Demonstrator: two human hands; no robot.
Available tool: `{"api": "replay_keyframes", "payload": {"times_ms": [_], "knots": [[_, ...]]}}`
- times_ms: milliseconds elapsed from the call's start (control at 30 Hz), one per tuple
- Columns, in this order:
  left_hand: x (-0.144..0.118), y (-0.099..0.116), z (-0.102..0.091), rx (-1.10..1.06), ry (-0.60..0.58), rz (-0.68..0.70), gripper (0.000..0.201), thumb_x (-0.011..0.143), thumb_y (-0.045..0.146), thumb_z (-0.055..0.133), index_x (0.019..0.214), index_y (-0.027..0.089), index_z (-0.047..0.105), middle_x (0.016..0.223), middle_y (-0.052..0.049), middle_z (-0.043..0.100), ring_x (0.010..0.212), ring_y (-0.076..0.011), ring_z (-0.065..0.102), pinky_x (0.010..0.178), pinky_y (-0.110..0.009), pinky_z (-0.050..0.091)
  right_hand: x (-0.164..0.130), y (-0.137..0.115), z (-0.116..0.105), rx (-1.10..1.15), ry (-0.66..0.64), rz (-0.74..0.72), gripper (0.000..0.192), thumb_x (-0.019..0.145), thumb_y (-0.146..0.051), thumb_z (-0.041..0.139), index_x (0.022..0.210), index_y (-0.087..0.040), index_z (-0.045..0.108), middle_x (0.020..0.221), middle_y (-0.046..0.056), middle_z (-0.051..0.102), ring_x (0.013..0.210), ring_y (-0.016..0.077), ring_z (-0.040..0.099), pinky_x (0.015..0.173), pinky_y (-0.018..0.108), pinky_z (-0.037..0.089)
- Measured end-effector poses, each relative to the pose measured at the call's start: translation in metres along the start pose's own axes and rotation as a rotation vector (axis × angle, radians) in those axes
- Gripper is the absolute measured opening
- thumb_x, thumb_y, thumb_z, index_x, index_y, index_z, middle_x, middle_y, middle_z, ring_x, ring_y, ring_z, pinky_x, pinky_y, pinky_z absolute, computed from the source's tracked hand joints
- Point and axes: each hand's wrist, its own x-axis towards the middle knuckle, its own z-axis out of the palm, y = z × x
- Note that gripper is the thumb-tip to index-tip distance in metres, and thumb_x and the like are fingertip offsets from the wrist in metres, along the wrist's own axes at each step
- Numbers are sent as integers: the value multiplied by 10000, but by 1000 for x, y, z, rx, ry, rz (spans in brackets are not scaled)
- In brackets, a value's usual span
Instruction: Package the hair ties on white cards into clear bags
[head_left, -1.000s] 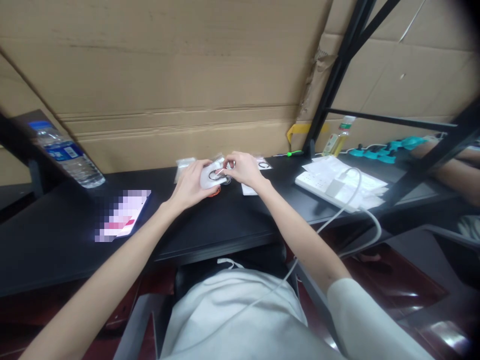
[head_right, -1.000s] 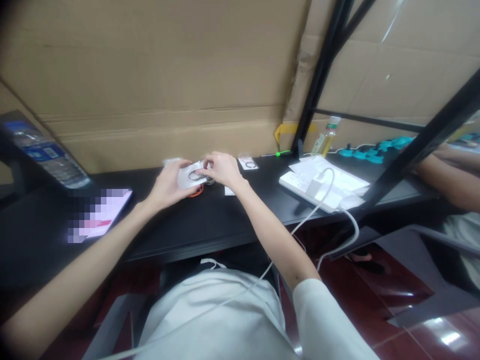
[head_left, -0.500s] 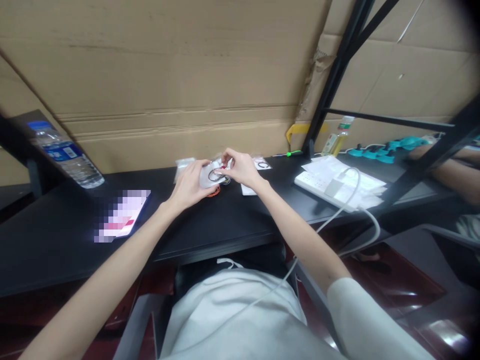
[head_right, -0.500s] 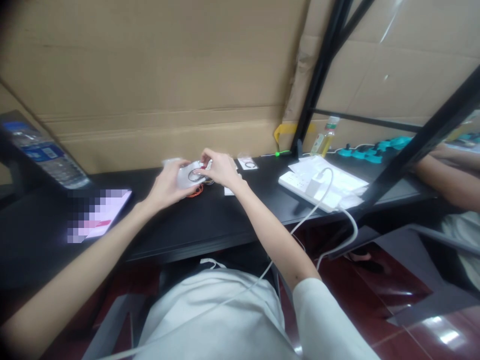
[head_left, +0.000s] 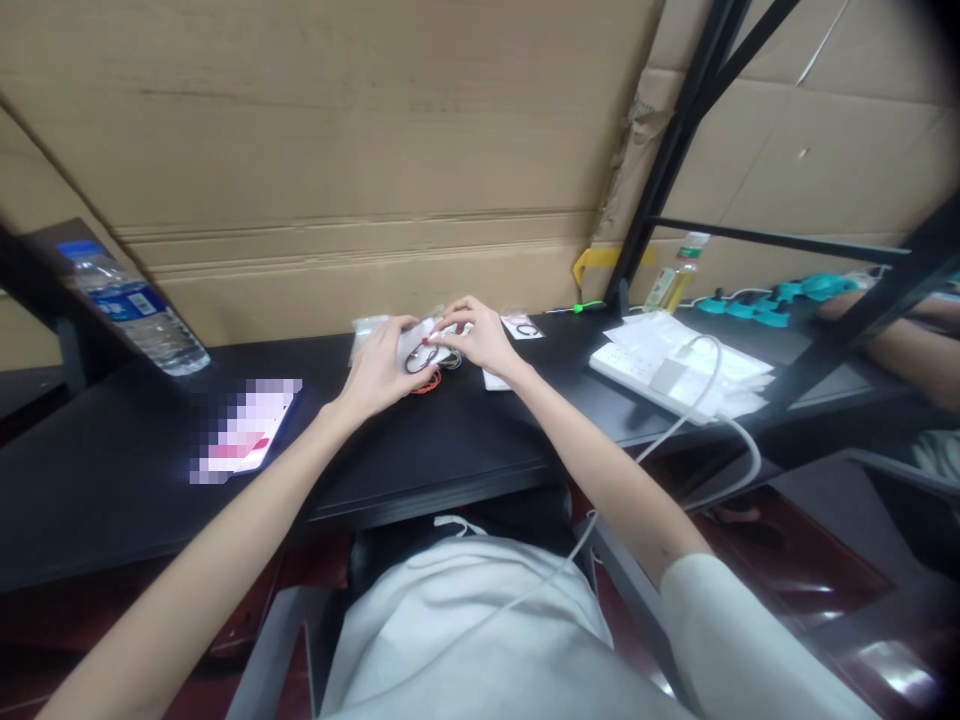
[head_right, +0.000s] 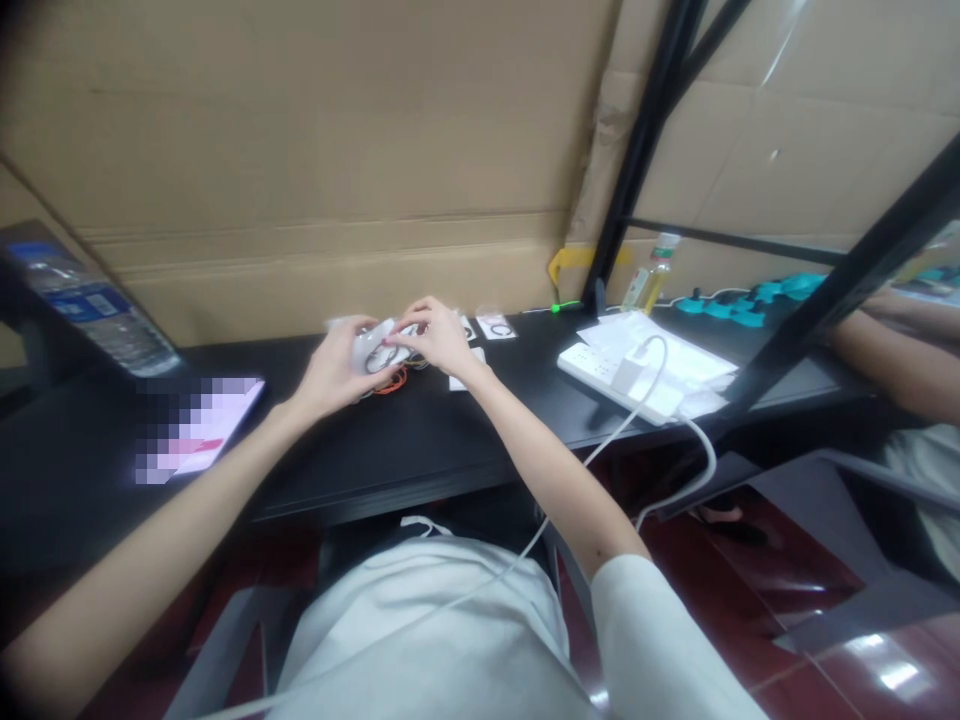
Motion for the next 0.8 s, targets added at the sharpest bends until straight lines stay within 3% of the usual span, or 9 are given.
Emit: {"api": "replay_keyframes", "payload": {"times_ms": [167,300,367,500,633,800], "knots": [[1,-1,0,-32,-2,-26,699,804,514,794,1375,211,529,1383,-140,650,1266,-358,629,1063,-482,500,1,6,-2,52,-7,94,169,834,-414,858,866,-250,831,1184,67,661,1131,240,659,1061,433,488],[2,2,-2,-122,-2,-95,752,748,523,847,1357,223,525,1361,-131,672,1263,-350,641,1074,-495,498,1,1,-7,151,-52,154,295,974,-498,681,955,-243,829,1496,90,557,1378,256,553,1197,435,400],[2,4,-3,-234,-27,-160,790,723,530,870,1359,227,512,1333,-125,691,1256,-337,654,1076,-498,504,1,-4,-10,212,-114,208,412,1021,-560,581,998,-227,823,1556,96,537,1442,262,504,1244,435,344],[4,7,-7,-516,-193,-334,846,711,553,882,1390,239,487,1322,-140,708,1254,-337,673,1021,-501,556,2,-12,-13,277,-241,319,626,995,-738,492,1070,-210,819,1322,128,721,1408,300,538,1249,497,335],[5,7,-9,-645,-370,-440,820,750,594,852,1409,258,499,1345,-156,708,1167,-346,725,927,-503,608,1,-14,-16,317,-364,322,792,947,-873,366,862,-251,848,1206,102,770,1433,321,521,1269,517,297],[4,8,-10,-596,-305,-376,831,735,553,875,1411,236,510,1322,-154,720,1238,-341,692,1019,-515,570,-1,-18,-18,287,-435,343,824,926,-909,325,899,-287,865,1269,91,763,1475,353,478,1290,560,225]]}}
